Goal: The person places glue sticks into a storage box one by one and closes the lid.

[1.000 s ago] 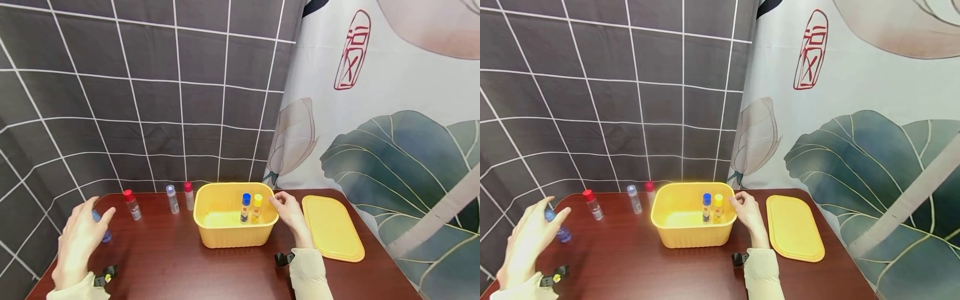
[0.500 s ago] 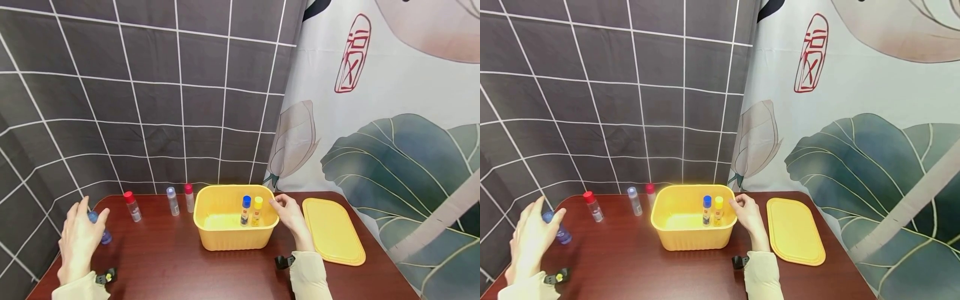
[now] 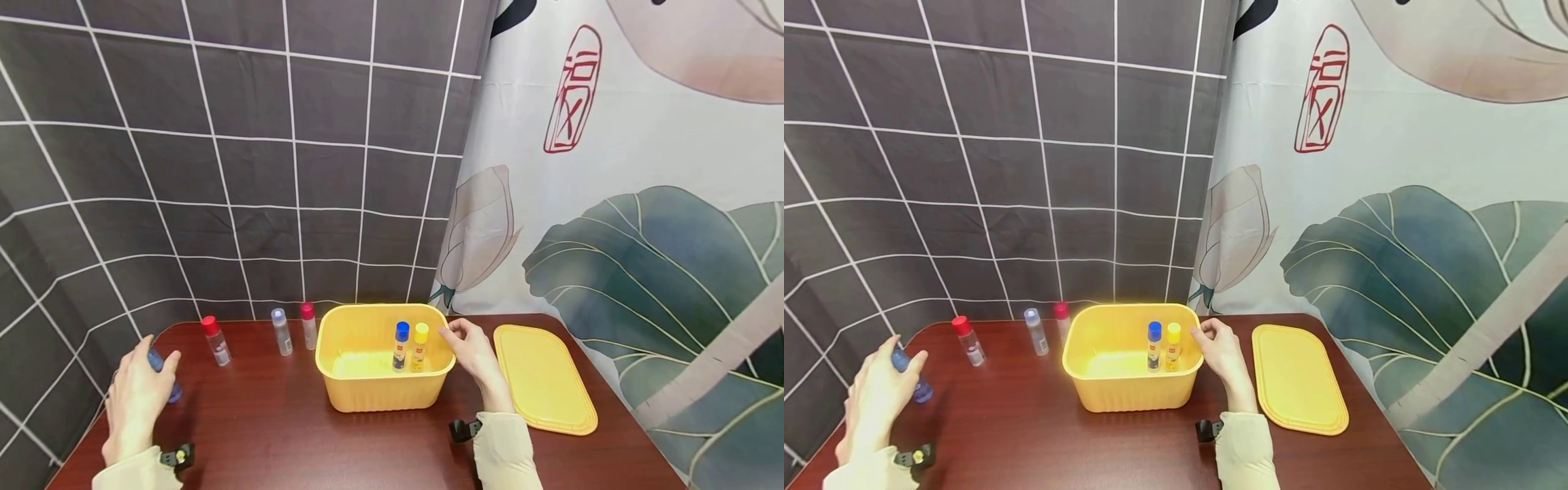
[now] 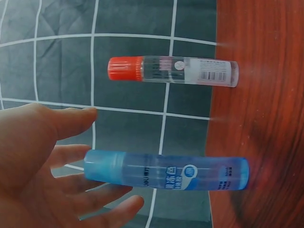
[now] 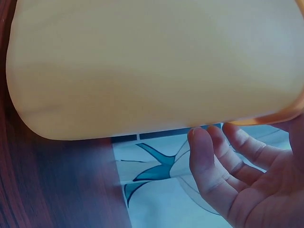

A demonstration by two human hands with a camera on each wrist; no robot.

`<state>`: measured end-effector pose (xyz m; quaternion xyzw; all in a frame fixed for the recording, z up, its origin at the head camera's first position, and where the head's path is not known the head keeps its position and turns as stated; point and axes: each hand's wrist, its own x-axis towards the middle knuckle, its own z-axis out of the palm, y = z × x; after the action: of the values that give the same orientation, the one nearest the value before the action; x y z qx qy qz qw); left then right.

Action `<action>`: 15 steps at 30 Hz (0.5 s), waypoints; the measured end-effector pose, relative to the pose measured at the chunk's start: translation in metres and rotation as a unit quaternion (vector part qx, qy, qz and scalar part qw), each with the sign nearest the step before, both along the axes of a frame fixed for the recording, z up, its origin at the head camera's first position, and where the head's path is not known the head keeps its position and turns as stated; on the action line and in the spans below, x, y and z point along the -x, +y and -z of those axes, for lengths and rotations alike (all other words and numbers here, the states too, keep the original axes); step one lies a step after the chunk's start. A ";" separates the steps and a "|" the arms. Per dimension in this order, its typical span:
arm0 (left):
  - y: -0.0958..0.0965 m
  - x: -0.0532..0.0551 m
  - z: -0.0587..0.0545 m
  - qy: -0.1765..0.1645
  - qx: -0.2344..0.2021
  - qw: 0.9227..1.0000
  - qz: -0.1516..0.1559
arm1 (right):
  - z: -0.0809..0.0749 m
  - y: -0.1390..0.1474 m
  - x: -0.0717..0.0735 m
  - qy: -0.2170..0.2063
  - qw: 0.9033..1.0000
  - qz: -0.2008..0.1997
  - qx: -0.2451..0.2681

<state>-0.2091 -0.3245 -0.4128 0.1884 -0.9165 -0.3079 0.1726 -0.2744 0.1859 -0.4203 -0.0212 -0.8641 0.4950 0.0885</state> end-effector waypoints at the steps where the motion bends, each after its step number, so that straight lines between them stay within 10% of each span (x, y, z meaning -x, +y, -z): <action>1: 0.000 0.000 0.001 0.002 0.000 1.000 0.001 | 0.000 0.000 0.000 0.000 1.000 0.000 0.000; 15: -0.009 -0.001 0.011 0.032 0.004 0.999 -0.016 | -0.002 -0.001 0.000 -0.004 1.000 0.001 -0.003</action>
<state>-0.2079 -0.3338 -0.4238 0.1919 -0.9086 -0.3073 0.2078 -0.2744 0.1854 -0.4184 -0.0237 -0.8657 0.4927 0.0852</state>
